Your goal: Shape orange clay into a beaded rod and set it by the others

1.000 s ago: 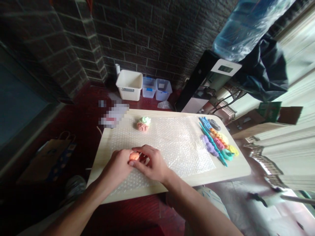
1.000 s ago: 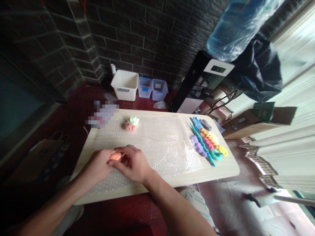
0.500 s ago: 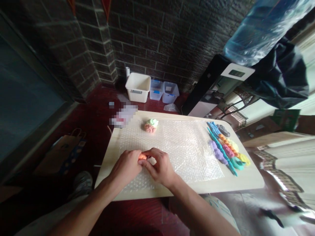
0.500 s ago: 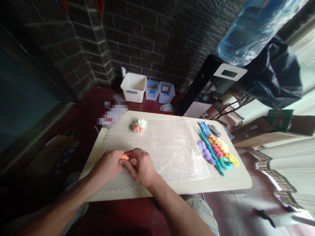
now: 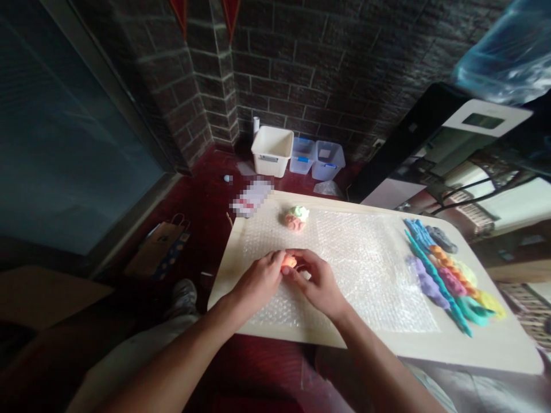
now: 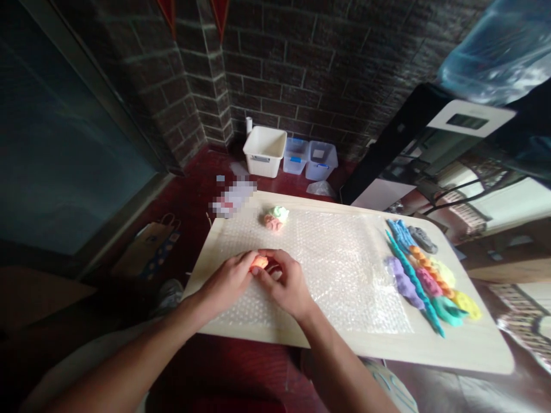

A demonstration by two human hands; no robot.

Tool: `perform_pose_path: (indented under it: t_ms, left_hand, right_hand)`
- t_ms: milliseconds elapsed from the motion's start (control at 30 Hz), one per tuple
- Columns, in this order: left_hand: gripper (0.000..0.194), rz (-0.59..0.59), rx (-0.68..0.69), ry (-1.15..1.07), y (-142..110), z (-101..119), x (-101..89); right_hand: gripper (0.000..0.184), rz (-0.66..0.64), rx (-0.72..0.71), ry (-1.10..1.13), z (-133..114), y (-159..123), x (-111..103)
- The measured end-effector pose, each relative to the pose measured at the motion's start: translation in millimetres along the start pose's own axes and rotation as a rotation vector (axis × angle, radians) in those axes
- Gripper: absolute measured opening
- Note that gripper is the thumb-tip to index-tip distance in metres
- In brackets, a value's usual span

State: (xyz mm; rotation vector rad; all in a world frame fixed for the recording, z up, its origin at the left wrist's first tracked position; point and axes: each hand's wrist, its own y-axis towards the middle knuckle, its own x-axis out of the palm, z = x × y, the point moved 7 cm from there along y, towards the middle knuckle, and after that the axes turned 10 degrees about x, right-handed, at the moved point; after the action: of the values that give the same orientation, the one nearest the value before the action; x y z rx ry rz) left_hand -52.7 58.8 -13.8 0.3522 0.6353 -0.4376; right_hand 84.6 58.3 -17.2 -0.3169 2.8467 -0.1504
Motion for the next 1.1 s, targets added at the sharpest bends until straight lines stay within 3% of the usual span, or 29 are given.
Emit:
perform_pose_path:
  t_ms: [200, 367, 500, 600, 800, 1100]
  left_hand:
    - [0.018, -0.043, -0.046, -0.029, 1, -1, 1.1]
    - [0.026, 0.107, -0.026, -0.213, 3, 0, -12.1]
    - [0.028, 0.071, -0.003, -0.301, 4, 0, -11.0]
    - [0.025, 0.110, -0.018, -0.314, 3, -2, -12.8]
    - [0.024, 0.066, -0.117, -0.317, 3, -6, -13.6]
    - [0.036, 0.056, -0.201, -0.857, 2, -8, 2.8]
  right_hand:
    - [0.033, -0.027, -0.042, -0.067, -7, -1, -5]
    - [0.035, -0.024, 0.029, 0.051, -3, 4, -15]
    - [0.034, -0.078, 0.060, 0.073, 2, 5, -11]
    - [0.035, -0.086, 0.033, 0.124, 2, 3, -9]
    - [0.040, -0.035, -0.036, 0.030, -3, -1, -14]
    - [0.032, -0.079, -0.070, 0.120, -8, -2, -15]
